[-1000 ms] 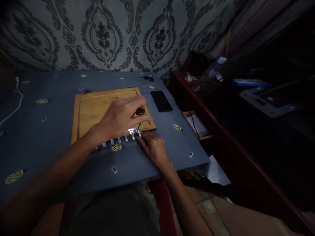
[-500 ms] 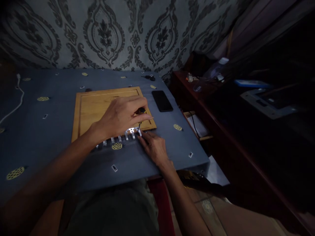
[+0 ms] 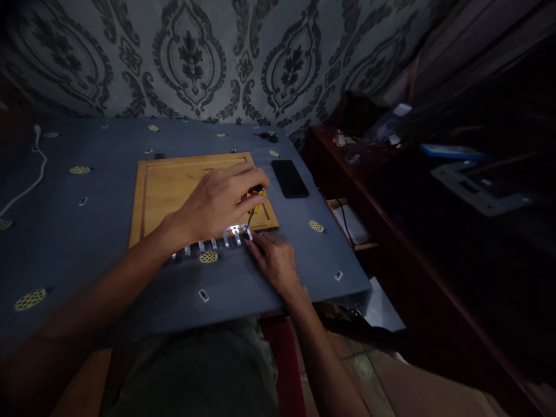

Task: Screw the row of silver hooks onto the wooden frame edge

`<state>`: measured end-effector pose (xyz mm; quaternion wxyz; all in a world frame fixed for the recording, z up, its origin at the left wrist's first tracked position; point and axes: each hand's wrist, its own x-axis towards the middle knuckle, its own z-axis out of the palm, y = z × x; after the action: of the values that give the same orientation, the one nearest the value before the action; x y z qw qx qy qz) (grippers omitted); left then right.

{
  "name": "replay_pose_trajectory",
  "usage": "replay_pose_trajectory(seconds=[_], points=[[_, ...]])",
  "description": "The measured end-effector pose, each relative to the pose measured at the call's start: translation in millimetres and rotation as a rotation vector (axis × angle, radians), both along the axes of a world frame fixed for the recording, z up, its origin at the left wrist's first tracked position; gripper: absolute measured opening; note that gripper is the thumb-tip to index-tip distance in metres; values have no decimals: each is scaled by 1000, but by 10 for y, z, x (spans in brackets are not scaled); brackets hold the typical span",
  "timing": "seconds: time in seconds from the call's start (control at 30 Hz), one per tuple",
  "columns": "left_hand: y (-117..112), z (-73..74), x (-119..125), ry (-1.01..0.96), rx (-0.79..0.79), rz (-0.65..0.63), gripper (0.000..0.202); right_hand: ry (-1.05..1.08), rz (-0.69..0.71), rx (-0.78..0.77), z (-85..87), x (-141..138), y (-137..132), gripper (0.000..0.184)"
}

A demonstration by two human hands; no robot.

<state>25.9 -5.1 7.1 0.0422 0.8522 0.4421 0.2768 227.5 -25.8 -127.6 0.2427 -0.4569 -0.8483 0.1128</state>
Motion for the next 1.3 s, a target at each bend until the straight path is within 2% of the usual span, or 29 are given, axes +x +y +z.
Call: replay_pose_trajectory(seconds=[0.47,0.97,1.3], points=[[-5,34,8,6,-30,9,16,-8,5,0,15,-11,-8,45],[50,18,-33,-74,-58,-82,14,-59,-32,53,-82,2,11,49],[57,20,-64,-110,-54,-106,12,-51,-27,39,-59,3,-4,47]])
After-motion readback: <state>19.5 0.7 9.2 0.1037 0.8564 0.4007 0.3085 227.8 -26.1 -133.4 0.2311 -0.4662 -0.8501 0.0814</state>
